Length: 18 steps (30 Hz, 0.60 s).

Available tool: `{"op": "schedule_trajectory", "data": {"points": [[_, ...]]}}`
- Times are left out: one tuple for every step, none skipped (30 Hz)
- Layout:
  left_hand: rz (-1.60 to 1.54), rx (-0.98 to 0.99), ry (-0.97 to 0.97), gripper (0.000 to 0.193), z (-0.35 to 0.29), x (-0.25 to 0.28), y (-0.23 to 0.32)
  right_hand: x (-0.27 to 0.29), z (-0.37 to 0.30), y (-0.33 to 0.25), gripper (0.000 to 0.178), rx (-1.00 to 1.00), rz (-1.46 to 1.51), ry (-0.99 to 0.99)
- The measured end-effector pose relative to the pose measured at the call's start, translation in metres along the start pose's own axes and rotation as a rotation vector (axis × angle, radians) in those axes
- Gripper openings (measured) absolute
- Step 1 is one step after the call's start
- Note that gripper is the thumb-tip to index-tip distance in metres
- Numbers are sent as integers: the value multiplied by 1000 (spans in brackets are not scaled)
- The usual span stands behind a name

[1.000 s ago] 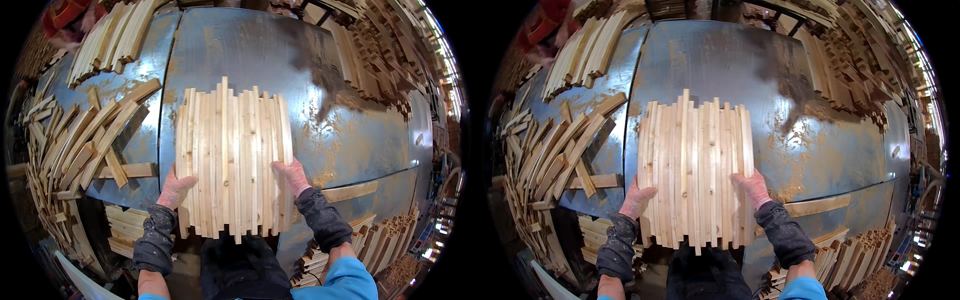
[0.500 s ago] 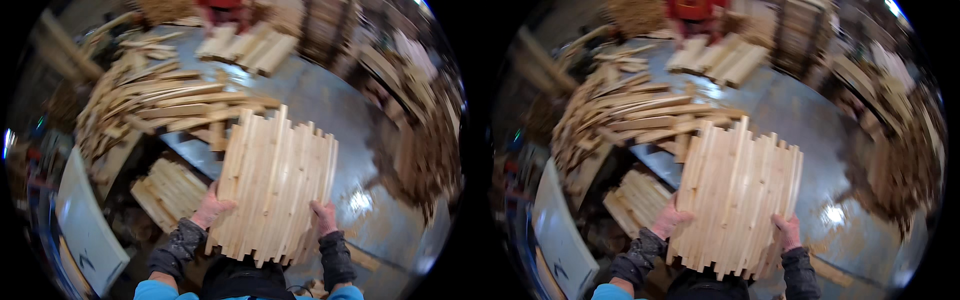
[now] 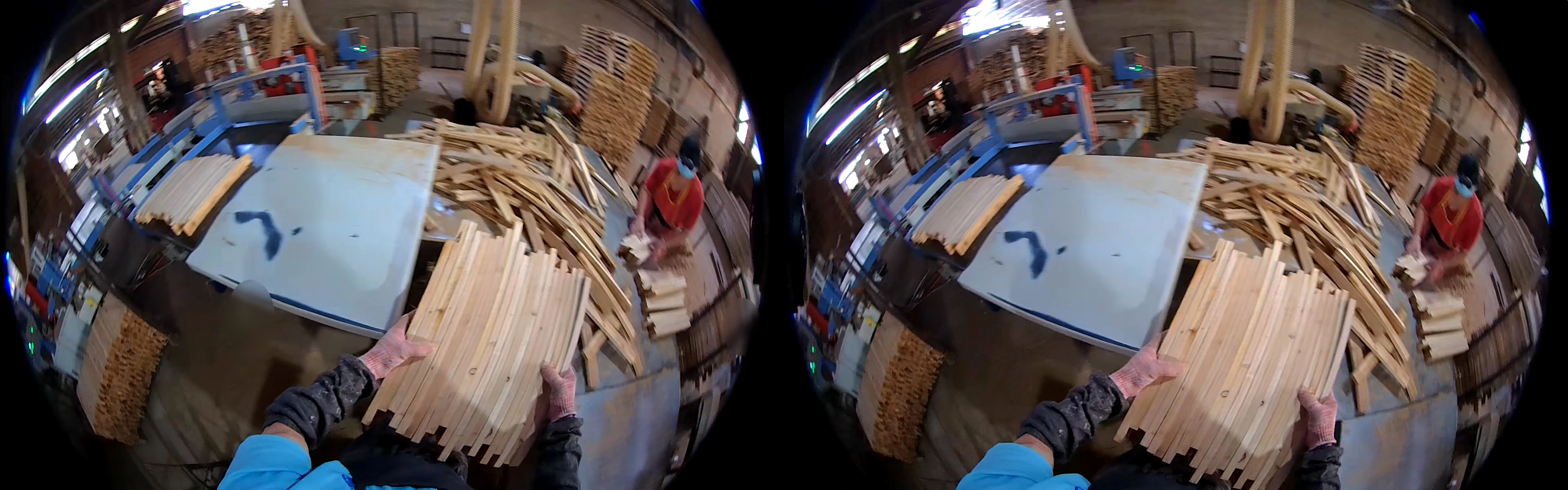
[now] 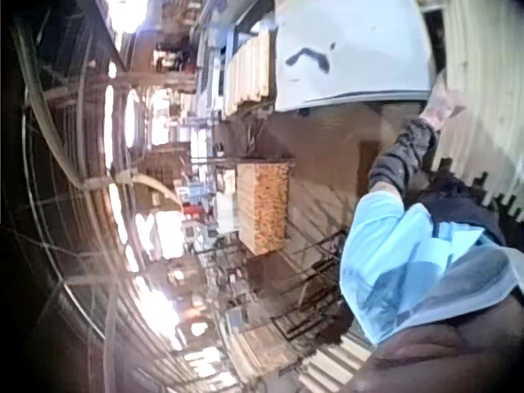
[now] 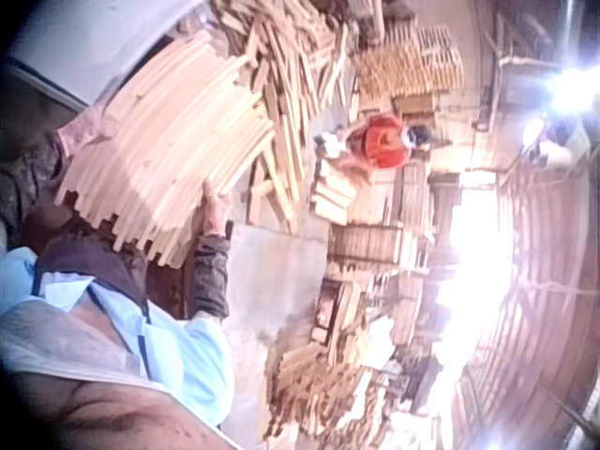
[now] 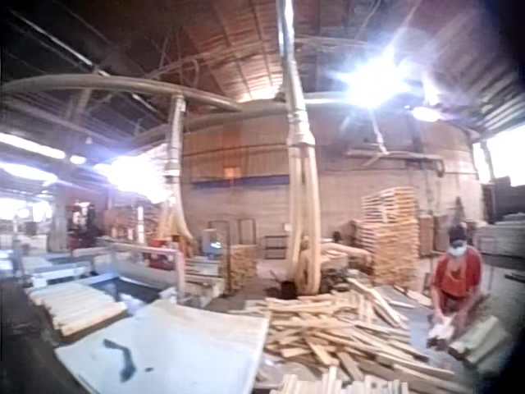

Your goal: The person repeatedly picks up stacks of light-colored wooden planks from a metal table and places them onto a conveyor belt. The person wears gloves and moves the planks in batches, aligning them on the belt before stepping back to retrieve the next stack.

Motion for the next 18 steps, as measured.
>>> {"op": "schedule_trajectory", "data": {"points": [[-28, -30, 56, 93, -13, 34, 15, -37, 12, 4, 50, -42, -56, -17], [-39, -73, 71, 92, -25, 67, 31, -76, 23, 7, 50, -47, -77, -72], [-34, -107, 79, 91, -23, 95, 43, -106, 39, 16, 51, -15, -58, -128], [-46, -153, 99, 90, -33, 124, 58, -143, 49, 21, 48, -27, -17, -198], [-6, -137, 150, 90, -39, 154, 72, -175, 61, 26, 47, -97, -104, -220], [27, -122, 187, 90, -44, 184, 89, -208, 69, 31, 45, -146, -165, -259], [61, -83, 250, 90, -51, 211, 104, -238, 74, 36, 44, -196, -230, -294], [78, -103, 251, 89, -56, 232, 119, -268, 83, 39, 40, -198, -358, -317], [99, -106, 276, 89, -59, 253, 133, -293, 89, 40, 40, -176, -344, -334], [135, -86, 322, 89, -63, 265, 151, -315, 91, 39, 40, -168, -324, -334], [166, -94, 334, 88, -66, 275, 164, -336, 93, 41, 40, -163, -309, -335], [198, -83, 362, 87, -68, 284, 176, -352, 96, 38, 38, -132, -300, -367], [230, -75, 384, 87, -65, 292, 188, -366, 101, 38, 39, -173, -314, -346], [337, -103, 390, 87, -64, 297, 201, -380, 106, 39, 39, -191, -322, -331], [446, -129, 397, 88, -61, 303, 214, -394, 111, 39, 40, -181, -319, -328], [568, -159, 403, 90, -57, 311, 229, -407, 118, 41, 40, -203, -301, -319], [685, -96, 403, 95, -53, 320, 245, -419, 123, 41, 41, -205, -269, -322], [807, -39, 399, 100, -44, 332, 257, -429, 130, 44, 41, -203, -243, -322]]}}
Point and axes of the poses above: each hand's wrist, its own z-axis towards the middle knuckle, its own x-axis out of the back of the hand, y = z × x, the point moved 4 cm from there along z, towards the middle knuckle, and after that the axes turned 12 degrees about -z, right-handed, at the moved point
